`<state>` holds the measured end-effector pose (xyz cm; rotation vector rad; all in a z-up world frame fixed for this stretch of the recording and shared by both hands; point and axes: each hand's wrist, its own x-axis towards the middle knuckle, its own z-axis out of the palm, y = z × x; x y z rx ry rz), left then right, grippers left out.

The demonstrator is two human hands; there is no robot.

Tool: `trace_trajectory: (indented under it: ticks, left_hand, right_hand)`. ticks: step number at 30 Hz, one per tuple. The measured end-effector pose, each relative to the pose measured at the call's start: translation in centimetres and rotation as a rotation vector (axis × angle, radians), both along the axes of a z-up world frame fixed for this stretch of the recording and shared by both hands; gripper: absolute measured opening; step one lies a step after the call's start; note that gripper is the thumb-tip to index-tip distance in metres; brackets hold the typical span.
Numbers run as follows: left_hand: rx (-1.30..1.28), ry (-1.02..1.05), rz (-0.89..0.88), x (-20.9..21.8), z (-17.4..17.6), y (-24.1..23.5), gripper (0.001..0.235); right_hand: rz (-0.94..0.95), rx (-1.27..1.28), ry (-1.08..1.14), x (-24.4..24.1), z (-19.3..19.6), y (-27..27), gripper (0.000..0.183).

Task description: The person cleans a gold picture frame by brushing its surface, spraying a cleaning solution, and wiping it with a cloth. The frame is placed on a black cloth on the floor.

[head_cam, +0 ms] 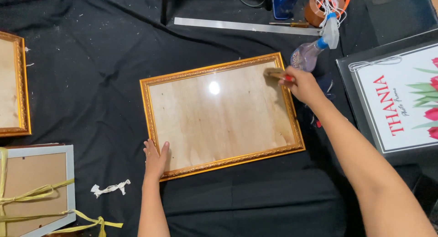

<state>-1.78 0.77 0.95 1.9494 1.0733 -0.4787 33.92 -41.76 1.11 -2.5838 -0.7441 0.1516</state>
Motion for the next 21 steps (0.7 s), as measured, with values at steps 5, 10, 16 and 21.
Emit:
trace_trajectory:
  ticks: [5,10,16,21]
  left_hand:
    - [0.0,-0.016,0.002,0.2,0.5,0.0,0.099]
    - [-0.038,0.014,0.076,0.9,1.6,-0.5,0.097]
    - [0.002,-0.031,0.005,0.4,1.4,-0.3,0.1]
    - [-0.053,-0.005,-0.001,0.5,1.8,-0.1,0.102]
  right_hand:
    - [0.008,-0.092,0.234,-12.2,4.8,-7.5,0.026]
    - [0.015,-0.291,0.665,-14.5,9.1,-11.7,0.019]
    - [0.063,-0.254,0.501,-6.2,7.2,-5.1,0.023]
    - [0.029,-0.133,0.025,3.9,2.0,1.6,0.021]
